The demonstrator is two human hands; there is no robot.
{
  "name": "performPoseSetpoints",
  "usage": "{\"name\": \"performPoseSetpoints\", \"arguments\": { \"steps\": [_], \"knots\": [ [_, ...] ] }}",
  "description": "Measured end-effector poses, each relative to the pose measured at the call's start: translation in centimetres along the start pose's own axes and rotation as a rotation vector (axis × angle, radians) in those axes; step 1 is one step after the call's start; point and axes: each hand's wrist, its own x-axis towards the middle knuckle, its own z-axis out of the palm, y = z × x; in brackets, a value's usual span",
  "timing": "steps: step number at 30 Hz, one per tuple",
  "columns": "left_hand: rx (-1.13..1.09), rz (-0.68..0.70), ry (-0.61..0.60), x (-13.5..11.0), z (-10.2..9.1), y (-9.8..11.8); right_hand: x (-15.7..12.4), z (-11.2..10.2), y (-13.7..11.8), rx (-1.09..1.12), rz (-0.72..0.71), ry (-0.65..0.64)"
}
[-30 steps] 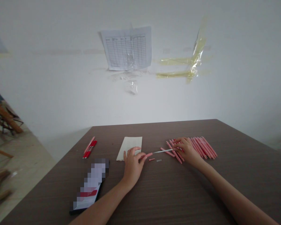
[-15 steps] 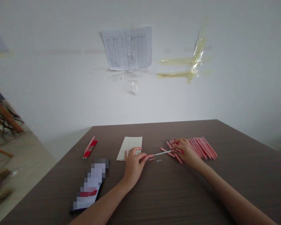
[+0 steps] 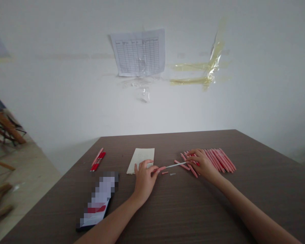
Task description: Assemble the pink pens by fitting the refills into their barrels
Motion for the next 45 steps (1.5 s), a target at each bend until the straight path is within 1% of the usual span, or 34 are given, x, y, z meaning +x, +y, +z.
{"name": "performPoseSetpoints", "arguments": {
  "steps": [11, 18, 25, 29, 36, 45],
  "knots": [
    [-0.005, -0.018, 0.006, 0.0, -0.1, 0.1, -0.2, 0.1, 0.7, -0.024, 0.029, -0.018],
    [0.024, -0.043, 0.005, 0.0, -0.1, 0.0, -0.2, 0.2, 0.2, -0.042, 0.043, -0.013],
    [0.008, -0.045, 0.02, 0.0, -0.1, 0.0, -0.7, 1.3, -1.1, -0.037, 0.022, -0.114],
    [0.001, -0.047, 0.011, 0.0, -0.2, 0.0, -1.0, 1.9, -1.4, -0.035, 0.04, -0.169],
    [-0.007, -0.046, 0.014, -0.1, 0.0, -0.3, -1.1, 2.2, -1.1, -0.049, 0.044, -0.172],
    [0.005, 0.029, 0.026, -0.2, -0.1, -0.1, -1.0, 2.6, -0.7, -0.032, 0.029, -0.171]
  ]
}}
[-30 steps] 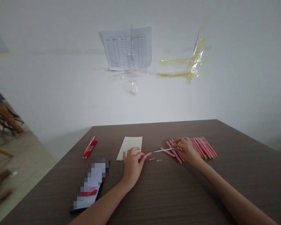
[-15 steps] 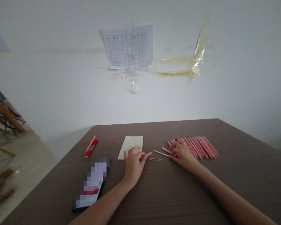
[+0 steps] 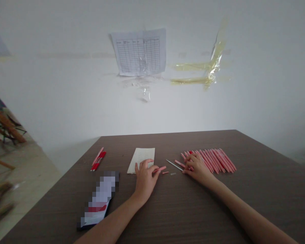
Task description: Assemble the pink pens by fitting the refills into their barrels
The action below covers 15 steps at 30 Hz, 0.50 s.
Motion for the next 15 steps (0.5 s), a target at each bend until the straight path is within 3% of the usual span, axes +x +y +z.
{"name": "performPoseSetpoints", "arguments": {
  "steps": [15],
  "knots": [
    [-0.094, 0.098, -0.026, 0.4, 0.3, -0.4, 0.2, -0.6, -1.3, 0.076, 0.004, 0.008]
  ]
}}
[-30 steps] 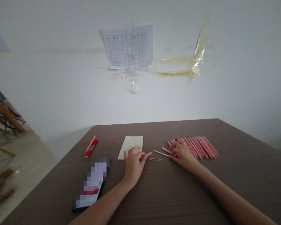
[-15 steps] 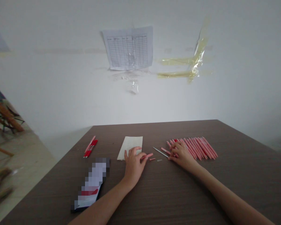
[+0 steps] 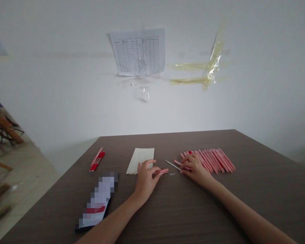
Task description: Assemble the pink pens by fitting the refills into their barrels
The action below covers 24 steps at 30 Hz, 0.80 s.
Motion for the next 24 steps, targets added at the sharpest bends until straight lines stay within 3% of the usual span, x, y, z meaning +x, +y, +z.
{"name": "performPoseSetpoints", "arguments": {
  "steps": [24],
  "knots": [
    [-0.142, 0.05, 0.005, -0.8, 1.4, 0.9, 0.3, 0.1, -3.3, 0.052, -0.105, -0.062]
  ]
}}
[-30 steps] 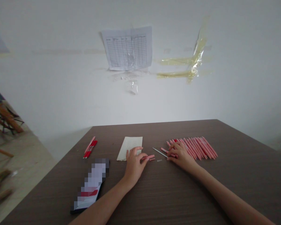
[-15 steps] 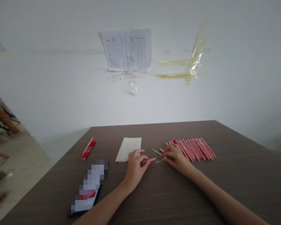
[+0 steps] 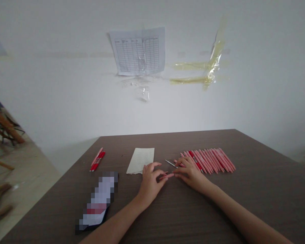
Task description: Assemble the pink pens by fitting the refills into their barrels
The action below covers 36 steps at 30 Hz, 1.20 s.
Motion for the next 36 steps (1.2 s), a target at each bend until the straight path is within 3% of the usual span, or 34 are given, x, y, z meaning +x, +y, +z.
{"name": "performPoseSetpoints", "arguments": {
  "steps": [6, 17, 36],
  "knots": [
    [0.002, 0.044, -0.006, 0.1, -0.1, 0.1, -0.1, 0.3, -0.1, 0.026, 0.016, -0.027],
    [0.001, 0.023, -0.013, 0.3, -0.2, -0.4, -0.2, 0.0, 1.0, 0.004, 0.041, 0.065],
    [0.0, 0.053, 0.055, 0.8, -1.0, -1.0, -0.1, 0.1, 0.9, 0.038, 0.037, 0.071]
  ]
}}
